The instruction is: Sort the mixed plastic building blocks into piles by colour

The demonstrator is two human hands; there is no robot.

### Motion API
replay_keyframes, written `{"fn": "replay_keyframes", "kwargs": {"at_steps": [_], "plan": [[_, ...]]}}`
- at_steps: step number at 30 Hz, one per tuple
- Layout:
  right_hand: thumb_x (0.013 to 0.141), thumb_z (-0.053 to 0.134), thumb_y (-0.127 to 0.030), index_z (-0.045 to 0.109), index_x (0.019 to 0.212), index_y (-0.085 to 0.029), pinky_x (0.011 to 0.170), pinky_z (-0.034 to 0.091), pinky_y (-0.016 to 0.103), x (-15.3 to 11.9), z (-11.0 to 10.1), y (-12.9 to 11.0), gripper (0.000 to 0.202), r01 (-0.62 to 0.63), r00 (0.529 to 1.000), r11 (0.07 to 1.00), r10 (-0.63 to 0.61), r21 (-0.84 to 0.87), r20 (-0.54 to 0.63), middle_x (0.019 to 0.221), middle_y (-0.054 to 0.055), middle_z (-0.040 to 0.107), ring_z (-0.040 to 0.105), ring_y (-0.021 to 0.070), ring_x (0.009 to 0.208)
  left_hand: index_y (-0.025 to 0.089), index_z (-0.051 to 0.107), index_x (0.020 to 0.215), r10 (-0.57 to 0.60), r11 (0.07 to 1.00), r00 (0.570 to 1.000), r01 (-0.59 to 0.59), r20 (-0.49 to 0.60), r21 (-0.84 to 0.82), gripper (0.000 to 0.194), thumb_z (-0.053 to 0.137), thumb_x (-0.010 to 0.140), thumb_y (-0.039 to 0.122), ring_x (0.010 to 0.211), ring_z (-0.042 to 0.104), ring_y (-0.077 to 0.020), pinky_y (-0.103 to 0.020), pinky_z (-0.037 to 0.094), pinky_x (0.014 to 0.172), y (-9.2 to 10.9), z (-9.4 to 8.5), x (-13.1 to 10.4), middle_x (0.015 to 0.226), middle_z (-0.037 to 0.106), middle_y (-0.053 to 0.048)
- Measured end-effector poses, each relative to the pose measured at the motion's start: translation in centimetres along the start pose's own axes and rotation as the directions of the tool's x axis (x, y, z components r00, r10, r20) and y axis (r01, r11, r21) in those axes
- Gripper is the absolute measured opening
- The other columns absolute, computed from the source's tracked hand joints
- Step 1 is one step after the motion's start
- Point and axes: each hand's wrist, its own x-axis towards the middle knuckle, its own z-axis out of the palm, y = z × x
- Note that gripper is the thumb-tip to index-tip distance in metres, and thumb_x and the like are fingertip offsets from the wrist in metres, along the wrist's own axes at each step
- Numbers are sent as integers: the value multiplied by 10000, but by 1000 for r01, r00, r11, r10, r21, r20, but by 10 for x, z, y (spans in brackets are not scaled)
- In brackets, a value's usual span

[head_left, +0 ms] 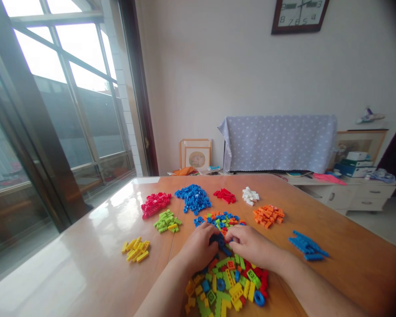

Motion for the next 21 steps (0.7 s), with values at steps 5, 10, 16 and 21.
{"fn": "replay_keyframes", "kwargs": {"at_steps": [5, 10, 16, 21], "plan": [[819, 517, -199, 652, 827, -199, 630, 370, 219, 1, -10, 10, 135, -82, 994, 996, 85, 33, -71, 762, -16, 624, 552, 128, 704, 217, 657, 994, -65, 998, 997, 64, -35, -19, 253, 498, 817, 133, 932, 595, -184, -291, 484, 865, -2, -1, 1, 1037, 623, -54], [801, 556, -229, 645, 806, -214, 550, 320, 214, 0, -7, 13, 90, -99, 995, 995, 99, 23, -7, 667, -41, 585, 520, 115, 619, 215, 652, 1001, -71, 997, 995, 69, -68, -27, 230, 492, 848, 151, 957, 600, -189, -292, 479, 873, -6, 1, 2, 1033, 645, -54], [785, 549, -196, 652, 804, -213, 561, 297, 216, -3, -4, 8, 106, -52, 999, 999, 52, -8, 15, 686, -33, 597, 520, 115, 643, 215, 643, 1024, -67, 997, 993, 62, -97, -55, 304, 440, 838, 88, 975, 605, -186, -281, 477, 862, -13, 7, 3, 1021, 666, -48], [775, 544, -194, 655, 829, -206, 543, 276, 217, 0, -11, 19, 124, -155, 988, 988, 155, -21, -11, 689, -29, 613, 510, 115, 623, 219, 643, 1048, -88, 992, 986, 74, -145, -99, 284, 443, 871, 121, 977, 609, -187, -285, 478, 861, -12, 7, 4, 1040, 666, -53]]}}
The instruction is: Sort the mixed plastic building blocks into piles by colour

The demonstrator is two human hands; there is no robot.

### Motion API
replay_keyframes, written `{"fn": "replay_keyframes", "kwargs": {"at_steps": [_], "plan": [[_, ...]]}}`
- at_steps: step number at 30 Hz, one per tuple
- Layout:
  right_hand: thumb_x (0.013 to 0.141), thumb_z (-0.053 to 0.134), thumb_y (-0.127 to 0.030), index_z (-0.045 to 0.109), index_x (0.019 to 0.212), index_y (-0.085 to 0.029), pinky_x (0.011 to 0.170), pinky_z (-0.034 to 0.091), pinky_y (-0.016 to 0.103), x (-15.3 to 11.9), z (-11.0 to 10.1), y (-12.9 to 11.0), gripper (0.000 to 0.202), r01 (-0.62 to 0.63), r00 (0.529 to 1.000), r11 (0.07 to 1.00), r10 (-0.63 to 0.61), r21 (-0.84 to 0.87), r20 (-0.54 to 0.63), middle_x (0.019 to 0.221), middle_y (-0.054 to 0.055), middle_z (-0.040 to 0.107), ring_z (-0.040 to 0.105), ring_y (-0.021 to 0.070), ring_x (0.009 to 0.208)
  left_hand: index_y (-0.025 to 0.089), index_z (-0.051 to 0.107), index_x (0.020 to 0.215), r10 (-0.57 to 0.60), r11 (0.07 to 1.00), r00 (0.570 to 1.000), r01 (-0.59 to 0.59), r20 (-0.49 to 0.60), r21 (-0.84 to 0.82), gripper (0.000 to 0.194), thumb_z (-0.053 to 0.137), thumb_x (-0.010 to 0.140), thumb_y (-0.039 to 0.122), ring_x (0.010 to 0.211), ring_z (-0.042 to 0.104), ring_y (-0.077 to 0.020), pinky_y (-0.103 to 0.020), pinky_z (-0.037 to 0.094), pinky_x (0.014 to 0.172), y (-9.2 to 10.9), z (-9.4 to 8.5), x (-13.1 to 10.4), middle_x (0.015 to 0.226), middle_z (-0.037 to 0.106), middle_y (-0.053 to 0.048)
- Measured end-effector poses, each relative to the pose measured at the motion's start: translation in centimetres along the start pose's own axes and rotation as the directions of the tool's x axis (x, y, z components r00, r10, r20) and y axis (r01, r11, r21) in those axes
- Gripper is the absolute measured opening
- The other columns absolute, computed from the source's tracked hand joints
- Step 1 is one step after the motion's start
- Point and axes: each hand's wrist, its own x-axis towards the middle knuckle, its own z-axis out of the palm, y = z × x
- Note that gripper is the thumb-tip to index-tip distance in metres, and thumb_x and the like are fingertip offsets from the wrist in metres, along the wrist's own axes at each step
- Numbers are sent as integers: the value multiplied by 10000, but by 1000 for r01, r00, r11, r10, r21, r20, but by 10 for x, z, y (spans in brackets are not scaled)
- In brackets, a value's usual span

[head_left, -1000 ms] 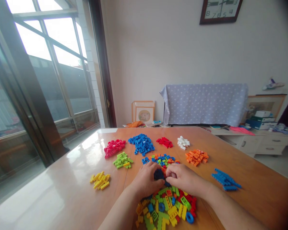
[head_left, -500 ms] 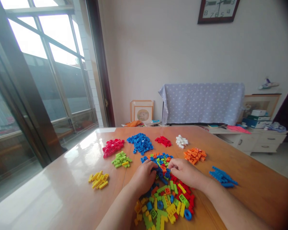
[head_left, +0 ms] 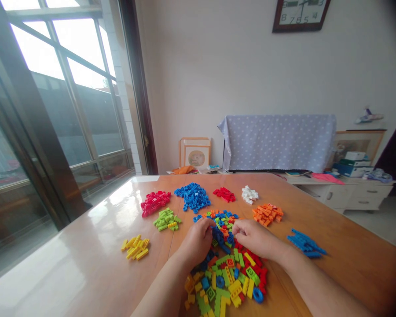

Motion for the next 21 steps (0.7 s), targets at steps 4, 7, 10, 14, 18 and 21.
{"fn": "replay_keyframes", "kwargs": {"at_steps": [4, 7, 10, 14, 18, 21], "plan": [[774, 541, -205, 654, 835, -201, 548, 283, 217, 4, -5, 12, 129, -65, 997, 998, 65, 12, -33, 656, -32, 602, 506, 117, 613, 212, 644, 1042, -7, 1000, 1000, 7, -4, -23, 259, 477, 861, 131, 977, 613, -193, -297, 485, 865, 3, -2, 1, 1042, 663, -57], [758, 533, -189, 645, 806, -192, 550, 290, 218, 5, -10, 20, 123, -109, 993, 994, 110, 19, -41, 647, -31, 596, 500, 115, 609, 213, 645, 1064, -21, 999, 1000, 21, -10, -49, 260, 482, 871, 152, 988, 615, -200, -308, 494, 868, 4, -3, 2, 1044, 665, -58], [729, 545, -171, 628, 786, -183, 530, 269, 215, 3, -18, 28, 102, -151, 989, 988, 151, 15, -10, 627, -33, 576, 478, 110, 595, 209, 648, 1079, -34, 998, 999, 34, -2, -52, 279, 479, 866, 145, 1013, 613, -207, -322, 497, 885, 6, -5, 2, 1064, 666, -63], [711, 581, -169, 613, 756, -174, 520, 266, 206, -2, -28, 37, 55, -154, 986, 988, 155, -28, 59, 642, -27, 574, 476, 104, 608, 205, 649, 1079, -52, 998, 999, 52, 2, -29, 279, 475, 869, 145, 1023, 614, -209, -332, 499, 900, 11, -9, 2, 1079, 664, -69], [741, 648, -255, 593, 766, -178, 492, 282, 194, -7, -34, 40, 98, -220, 959, 975, 222, -31, 179, 641, -27, 574, 503, 96, 565, 212, 653, 1057, -51, 999, 999, 51, 8, -12, 259, 472, 880, 156, 1024, 619, -200, -319, 496, 911, 16, -12, 2, 1084, 662, -65], [768, 680, -384, 561, 808, -196, 452, 294, 197, -12, -36, 39, 227, -293, 906, 956, 281, -11, 317, 613, -31, 580, 540, 108, 496, 213, 653, 1058, -54, 999, 998, 54, 17, 9, 262, 469, 880, 157, 1016, 621, -203, -321, 495, 905, 19, -13, 1, 1079, 659, -66]]}}
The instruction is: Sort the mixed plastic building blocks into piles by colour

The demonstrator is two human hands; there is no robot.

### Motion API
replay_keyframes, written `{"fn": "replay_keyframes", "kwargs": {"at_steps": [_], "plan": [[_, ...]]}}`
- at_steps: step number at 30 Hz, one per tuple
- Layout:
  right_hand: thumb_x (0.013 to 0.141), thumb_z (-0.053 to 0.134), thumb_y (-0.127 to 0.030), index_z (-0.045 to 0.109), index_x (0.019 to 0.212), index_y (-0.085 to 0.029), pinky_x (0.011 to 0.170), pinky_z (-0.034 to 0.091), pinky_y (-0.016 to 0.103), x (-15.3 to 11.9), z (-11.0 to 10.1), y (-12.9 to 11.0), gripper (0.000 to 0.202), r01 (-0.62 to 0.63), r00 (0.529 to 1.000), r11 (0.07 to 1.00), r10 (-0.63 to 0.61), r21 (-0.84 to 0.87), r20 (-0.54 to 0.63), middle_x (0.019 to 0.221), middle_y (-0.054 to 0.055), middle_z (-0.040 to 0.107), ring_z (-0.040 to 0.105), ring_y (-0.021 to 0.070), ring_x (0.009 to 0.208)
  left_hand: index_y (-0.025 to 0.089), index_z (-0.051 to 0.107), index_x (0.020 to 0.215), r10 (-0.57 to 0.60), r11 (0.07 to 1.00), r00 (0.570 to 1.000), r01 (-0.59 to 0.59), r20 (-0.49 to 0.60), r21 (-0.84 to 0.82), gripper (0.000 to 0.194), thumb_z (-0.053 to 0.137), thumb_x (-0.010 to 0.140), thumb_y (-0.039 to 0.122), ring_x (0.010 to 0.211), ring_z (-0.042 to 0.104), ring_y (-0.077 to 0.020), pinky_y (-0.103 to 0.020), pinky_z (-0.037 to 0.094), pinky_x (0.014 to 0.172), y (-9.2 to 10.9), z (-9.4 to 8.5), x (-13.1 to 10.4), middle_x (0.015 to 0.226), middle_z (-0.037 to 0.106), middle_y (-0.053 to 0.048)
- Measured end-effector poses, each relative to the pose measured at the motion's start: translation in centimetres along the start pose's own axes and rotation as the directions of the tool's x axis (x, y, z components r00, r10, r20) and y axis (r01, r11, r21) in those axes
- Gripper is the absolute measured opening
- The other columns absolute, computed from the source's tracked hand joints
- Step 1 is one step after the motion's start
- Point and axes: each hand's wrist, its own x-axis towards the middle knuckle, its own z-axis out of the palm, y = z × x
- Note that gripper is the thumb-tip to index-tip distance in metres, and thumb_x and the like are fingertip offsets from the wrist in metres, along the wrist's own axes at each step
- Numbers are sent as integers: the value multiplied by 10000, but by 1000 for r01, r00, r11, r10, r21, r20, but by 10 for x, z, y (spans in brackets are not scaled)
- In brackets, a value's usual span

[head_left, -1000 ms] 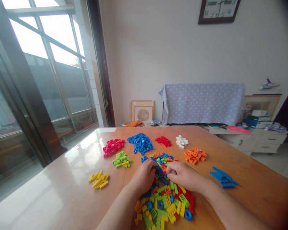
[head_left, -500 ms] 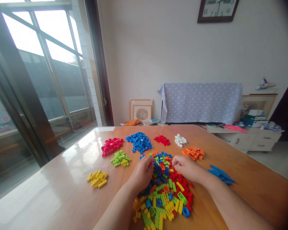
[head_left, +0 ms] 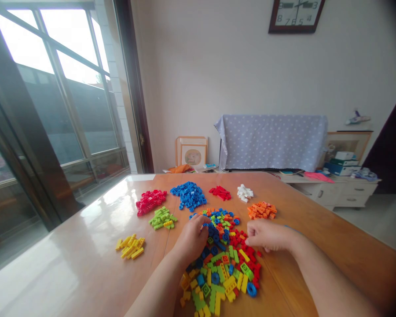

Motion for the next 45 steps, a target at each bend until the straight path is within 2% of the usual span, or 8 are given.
{"fn": "replay_keyframes", "kwargs": {"at_steps": [4, 7, 14, 18, 21, 29, 38, 45], "plan": [[723, 728, -509, 541, 828, -210, 426, 312, 205, -5, 1, -2, 367, -1, 995, 1000, 2, -10, 102, 618, -24, 608, 570, 134, 485, 213, 650, 1065, 7, 1000, 1000, -7, 9, 22, 275, 466, 873, 144, 1020, 618, -203, -316, 488, 907, 0, -1, -1, 1089, 656, -68], [715, 736, -471, 536, 851, -216, 432, 323, 199, -5, 3, -6, 352, -2, 993, 1000, 2, -2, 122, 614, -34, 608, 573, 128, 481, 211, 647, 1068, 18, 999, 1000, -18, 15, 37, 278, 465, 871, 138, 1022, 611, -200, -308, 483, 904, -3, 1, -1, 1086, 650, -68], [748, 637, -278, 532, 860, -220, 440, 336, 184, 0, 15, -16, 165, 18, 1000, 1000, -18, -2, 19, 630, -41, 592, 576, 114, 487, 216, 649, 1057, 34, 997, 999, -35, 21, 64, 252, 467, 891, 167, 957, 604, -192, -301, 479, 867, -6, 2, -2, 1049, 628, -62], [733, 625, -210, 549, 801, -195, 459, 319, 170, 5, 19, -16, 102, 90, 995, 996, -90, -6, -53, 636, -41, 571, 547, 90, 510, 216, 655, 1045, 20, 997, 999, -22, 26, 75, 250, 470, 883, 167, 945, 607, -193, -303, 482, 851, -2, 2, -2, 1039, 629, -62], [737, 612, -192, 555, 810, -192, 481, 352, 168, 7, 20, -18, 92, 131, 990, 990, -127, 53, -68, 655, -39, 584, 574, 100, 549, 216, 657, 1057, 26, 997, 999, -27, 25, 66, 260, 476, 878, 165, 947, 605, -191, -300, 484, 856, -3, 2, -2, 1031, 628, -62], [786, 557, -208, 545, 889, -194, 519, 453, 183, 11, 16, -17, 104, 109, 991, 960, -83, 257, -108, 658, -24, 616, 647, 132, 607, 219, 663, 1044, 29, 998, 999, -30, 23, 63, 254, 479, 877, 169, 946, 602, -194, -306, 484, 854, -5, 3, -2, 1022, 637, -60], [824, 585, -302, 586, 866, -183, 455, 410, 183, 9, 11, -4, 126, 68, 997, 983, -72, 169, 15, 672, 4, 650, 640, 143, 559, 222, 658, 1052, 22, 996, 999, -24, 29, 88, 264, 471, 877, 160, 952, 606, -190, -288, 487, 831, -4, 2, -1, 1038, 635, -59], [775, 569, -197, 580, 956, -192, 458, 370, 182, 3, 9, -7, 181, 48, 998, 986, -54, 157, 31, 663, -25, 617, 620, 135, 559, 220, 652, 1047, 26, 995, 999, -30, 34, 96, 259, 459, 884, 163, 947, 604, -192, -295, 485, 833, -3, 1, -2, 1037, 626, -64]]}}
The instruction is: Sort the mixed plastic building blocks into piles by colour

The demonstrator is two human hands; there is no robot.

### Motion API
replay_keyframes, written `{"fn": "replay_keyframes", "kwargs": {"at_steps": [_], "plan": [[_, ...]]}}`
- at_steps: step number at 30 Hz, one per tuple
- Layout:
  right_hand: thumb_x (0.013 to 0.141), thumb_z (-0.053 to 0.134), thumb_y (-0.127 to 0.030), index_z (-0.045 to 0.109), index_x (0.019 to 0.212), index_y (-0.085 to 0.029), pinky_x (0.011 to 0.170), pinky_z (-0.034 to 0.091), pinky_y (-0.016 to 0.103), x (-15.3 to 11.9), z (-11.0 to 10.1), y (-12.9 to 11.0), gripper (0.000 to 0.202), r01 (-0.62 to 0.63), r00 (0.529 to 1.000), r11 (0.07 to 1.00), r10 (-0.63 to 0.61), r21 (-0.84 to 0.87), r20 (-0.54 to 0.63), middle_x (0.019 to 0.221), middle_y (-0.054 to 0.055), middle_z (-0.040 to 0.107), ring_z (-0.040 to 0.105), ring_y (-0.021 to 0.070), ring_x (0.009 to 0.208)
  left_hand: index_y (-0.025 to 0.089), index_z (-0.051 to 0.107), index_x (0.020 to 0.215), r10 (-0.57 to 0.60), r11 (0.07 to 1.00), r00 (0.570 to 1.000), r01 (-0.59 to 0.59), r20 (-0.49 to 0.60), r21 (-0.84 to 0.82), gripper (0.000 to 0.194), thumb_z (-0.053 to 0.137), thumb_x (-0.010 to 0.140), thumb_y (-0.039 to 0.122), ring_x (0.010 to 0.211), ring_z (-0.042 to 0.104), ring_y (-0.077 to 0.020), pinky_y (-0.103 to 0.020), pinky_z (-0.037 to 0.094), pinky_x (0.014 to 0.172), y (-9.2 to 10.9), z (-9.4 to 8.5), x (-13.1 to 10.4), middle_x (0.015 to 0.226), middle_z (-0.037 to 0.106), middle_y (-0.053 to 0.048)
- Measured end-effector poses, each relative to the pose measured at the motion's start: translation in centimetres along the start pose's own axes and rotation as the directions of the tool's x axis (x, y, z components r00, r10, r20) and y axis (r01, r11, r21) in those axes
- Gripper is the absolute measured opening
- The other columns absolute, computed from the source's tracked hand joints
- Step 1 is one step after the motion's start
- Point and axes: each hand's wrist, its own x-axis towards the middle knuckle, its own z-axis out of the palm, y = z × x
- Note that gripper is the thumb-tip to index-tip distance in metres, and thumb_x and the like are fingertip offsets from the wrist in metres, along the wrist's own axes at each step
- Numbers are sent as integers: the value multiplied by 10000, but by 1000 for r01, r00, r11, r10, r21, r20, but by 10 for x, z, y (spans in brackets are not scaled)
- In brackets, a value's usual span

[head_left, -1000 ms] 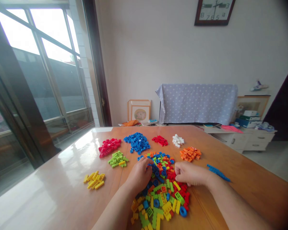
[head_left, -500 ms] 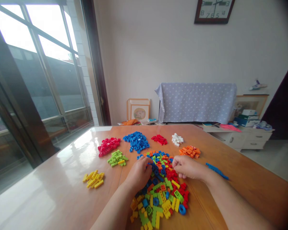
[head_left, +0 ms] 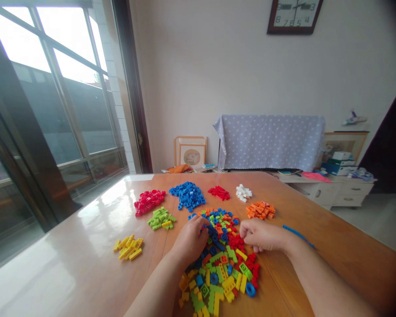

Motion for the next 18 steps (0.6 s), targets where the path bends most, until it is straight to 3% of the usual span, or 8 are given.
{"fn": "replay_keyframes", "kwargs": {"at_steps": [7, 18], "plan": [[713, 636, -157, 571, 965, -194, 509, 309, 184, -1, 1, -5, 263, 120, 990, 988, -127, -96, -70, 677, -62, 540, 499, 92, 592, 217, 651, 1039, -3, 1000, 1000, 3, 2, -2, 243, 466, 886, 182, 943, 598, -197, -296, 479, 818, 1, 0, -1, 1037, 619, -64], [732, 643, -177, 603, 920, -186, 520, 275, 201, 2, 0, -3, 193, 93, 987, 978, -116, -188, -113, 686, -46, 527, 466, 104, 634, 209, 663, 1019, -3, 1000, 1000, 3, -1, 0, 230, 480, 881, 184, 901, 596, -185, -278, 466, 783, -1, 0, 0, 1013, 620, -63]]}}
